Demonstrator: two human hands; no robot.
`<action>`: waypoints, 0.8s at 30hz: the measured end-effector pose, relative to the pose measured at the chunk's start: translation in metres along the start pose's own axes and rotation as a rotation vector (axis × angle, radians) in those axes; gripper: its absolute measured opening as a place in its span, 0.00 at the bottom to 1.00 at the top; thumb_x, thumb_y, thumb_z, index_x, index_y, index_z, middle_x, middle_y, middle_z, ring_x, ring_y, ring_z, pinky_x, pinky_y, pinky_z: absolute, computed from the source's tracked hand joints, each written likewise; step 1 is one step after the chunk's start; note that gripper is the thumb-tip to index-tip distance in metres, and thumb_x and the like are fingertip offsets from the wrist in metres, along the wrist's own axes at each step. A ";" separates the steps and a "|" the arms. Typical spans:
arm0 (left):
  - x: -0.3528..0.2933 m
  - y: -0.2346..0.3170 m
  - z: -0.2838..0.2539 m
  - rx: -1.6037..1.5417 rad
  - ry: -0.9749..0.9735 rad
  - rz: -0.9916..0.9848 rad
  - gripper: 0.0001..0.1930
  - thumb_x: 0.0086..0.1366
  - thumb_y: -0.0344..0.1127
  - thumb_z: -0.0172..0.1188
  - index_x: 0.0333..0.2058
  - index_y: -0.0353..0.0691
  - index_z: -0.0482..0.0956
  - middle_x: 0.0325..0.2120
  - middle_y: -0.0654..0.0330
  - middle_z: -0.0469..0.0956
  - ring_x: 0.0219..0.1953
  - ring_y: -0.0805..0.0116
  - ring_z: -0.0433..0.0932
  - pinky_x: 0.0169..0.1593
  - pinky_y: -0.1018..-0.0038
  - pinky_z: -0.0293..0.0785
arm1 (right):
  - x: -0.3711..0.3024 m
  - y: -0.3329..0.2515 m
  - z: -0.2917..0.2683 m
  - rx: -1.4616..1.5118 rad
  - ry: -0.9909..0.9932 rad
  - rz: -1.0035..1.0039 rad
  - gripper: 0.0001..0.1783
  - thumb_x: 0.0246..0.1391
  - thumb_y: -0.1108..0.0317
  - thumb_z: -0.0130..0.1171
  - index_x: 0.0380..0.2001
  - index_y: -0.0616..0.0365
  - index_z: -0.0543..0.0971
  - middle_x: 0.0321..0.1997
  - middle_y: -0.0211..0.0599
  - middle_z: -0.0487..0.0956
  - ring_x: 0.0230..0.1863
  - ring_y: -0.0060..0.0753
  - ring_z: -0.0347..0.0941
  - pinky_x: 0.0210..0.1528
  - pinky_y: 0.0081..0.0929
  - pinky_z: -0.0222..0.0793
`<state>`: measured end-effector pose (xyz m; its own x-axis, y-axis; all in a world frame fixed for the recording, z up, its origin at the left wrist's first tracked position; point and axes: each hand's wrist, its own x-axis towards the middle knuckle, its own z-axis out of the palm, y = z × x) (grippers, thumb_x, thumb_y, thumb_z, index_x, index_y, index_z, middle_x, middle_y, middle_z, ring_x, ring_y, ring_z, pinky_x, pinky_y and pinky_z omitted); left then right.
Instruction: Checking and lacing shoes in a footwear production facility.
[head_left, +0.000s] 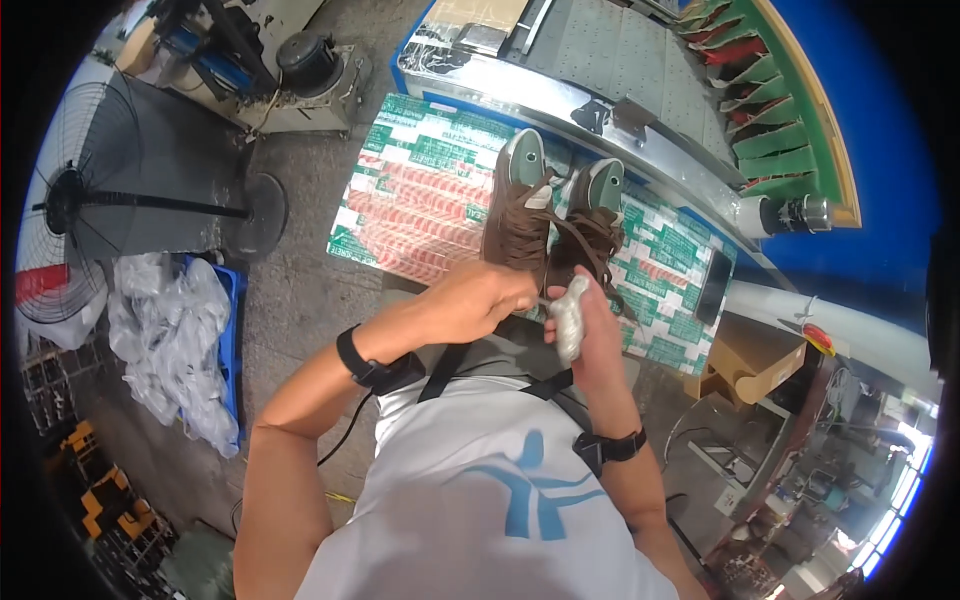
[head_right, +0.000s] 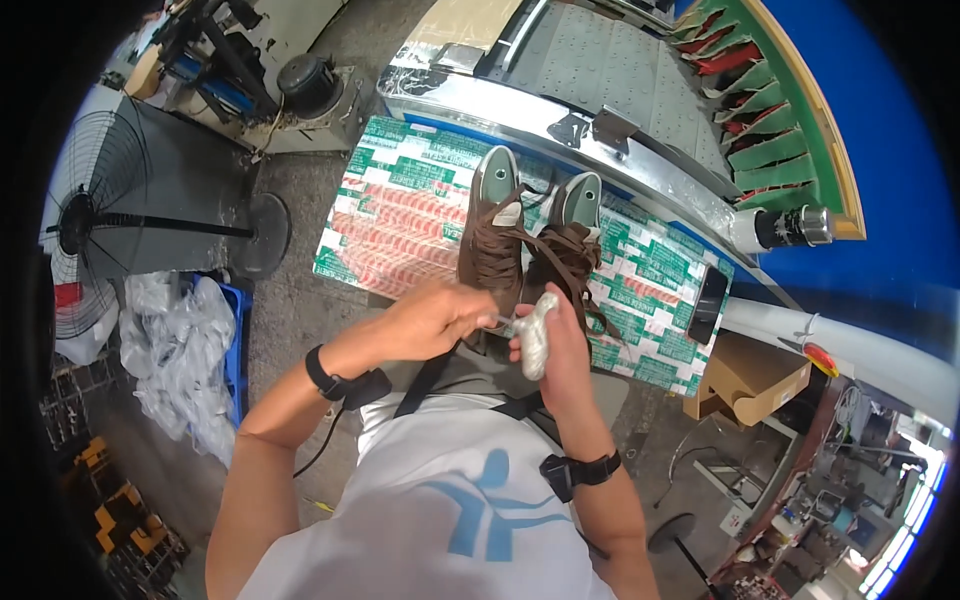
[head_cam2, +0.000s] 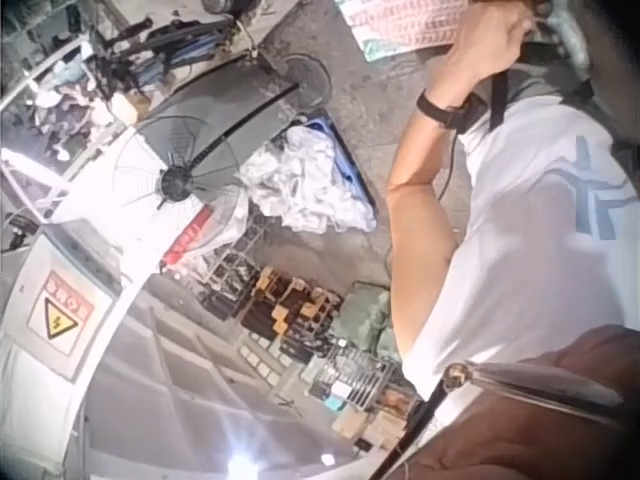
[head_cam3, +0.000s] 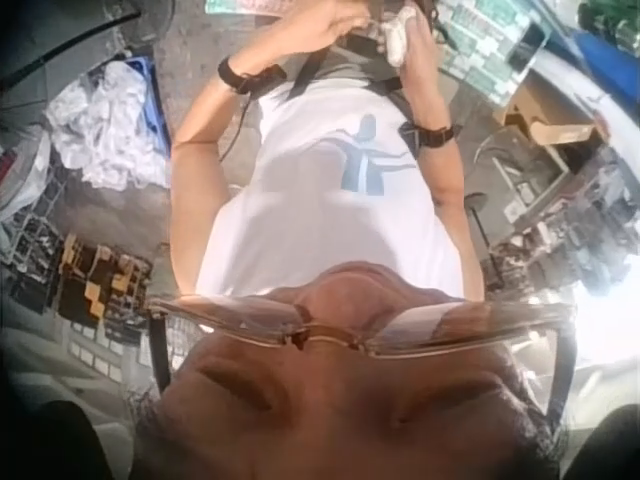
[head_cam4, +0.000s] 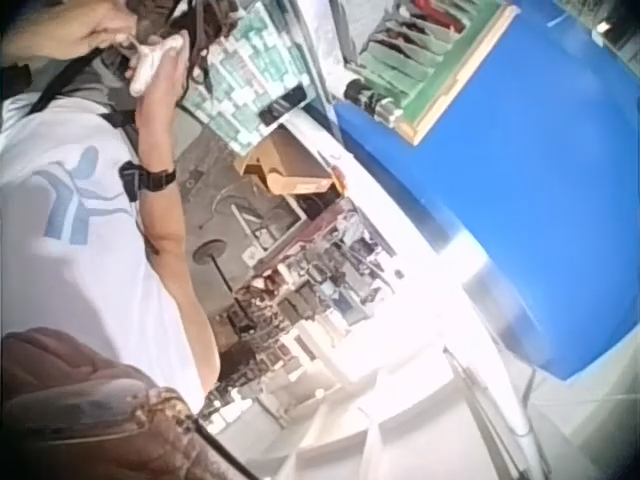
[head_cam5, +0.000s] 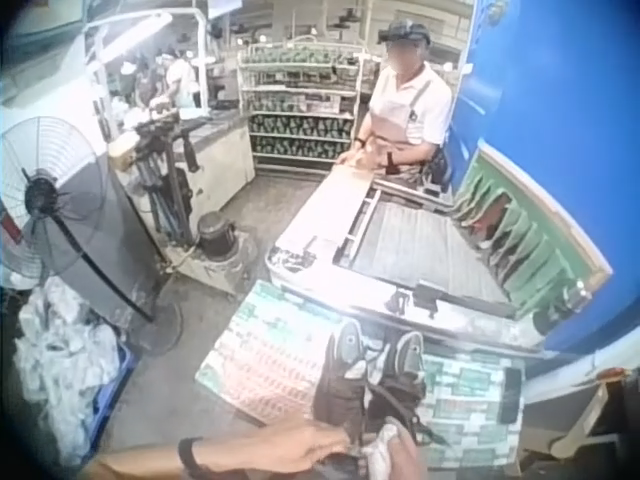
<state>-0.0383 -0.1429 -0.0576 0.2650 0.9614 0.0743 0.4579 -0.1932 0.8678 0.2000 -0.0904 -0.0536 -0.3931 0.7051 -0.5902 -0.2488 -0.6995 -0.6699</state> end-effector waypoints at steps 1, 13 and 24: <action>-0.007 0.000 0.001 -0.122 -0.087 -0.063 0.06 0.77 0.33 0.60 0.43 0.38 0.82 0.26 0.50 0.80 0.29 0.47 0.82 0.36 0.56 0.75 | -0.002 0.010 -0.006 -0.222 0.008 -0.087 0.32 0.82 0.62 0.45 0.82 0.56 0.56 0.61 0.47 0.80 0.41 0.31 0.81 0.41 0.30 0.81; -0.036 -0.035 0.017 -0.411 -0.243 -0.373 0.22 0.84 0.46 0.52 0.34 0.37 0.82 0.22 0.56 0.80 0.22 0.65 0.83 0.32 0.62 0.76 | -0.040 0.006 -0.009 -1.532 -0.515 -0.729 0.45 0.62 0.55 0.71 0.78 0.55 0.68 0.78 0.59 0.64 0.76 0.65 0.64 0.74 0.51 0.66; -0.006 -0.029 -0.016 -0.503 -0.401 -0.358 0.20 0.86 0.46 0.51 0.38 0.38 0.82 0.27 0.62 0.80 0.27 0.71 0.80 0.36 0.70 0.76 | -0.003 0.018 -0.010 -0.224 -0.602 0.077 0.43 0.73 0.34 0.52 0.73 0.60 0.67 0.51 0.40 0.84 0.48 0.28 0.81 0.50 0.29 0.78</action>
<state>-0.0663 -0.1397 -0.0752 0.5064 0.7848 -0.3573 0.1551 0.3247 0.9330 0.2059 -0.1036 -0.0684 -0.8464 0.4195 -0.3281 -0.0348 -0.6583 -0.7520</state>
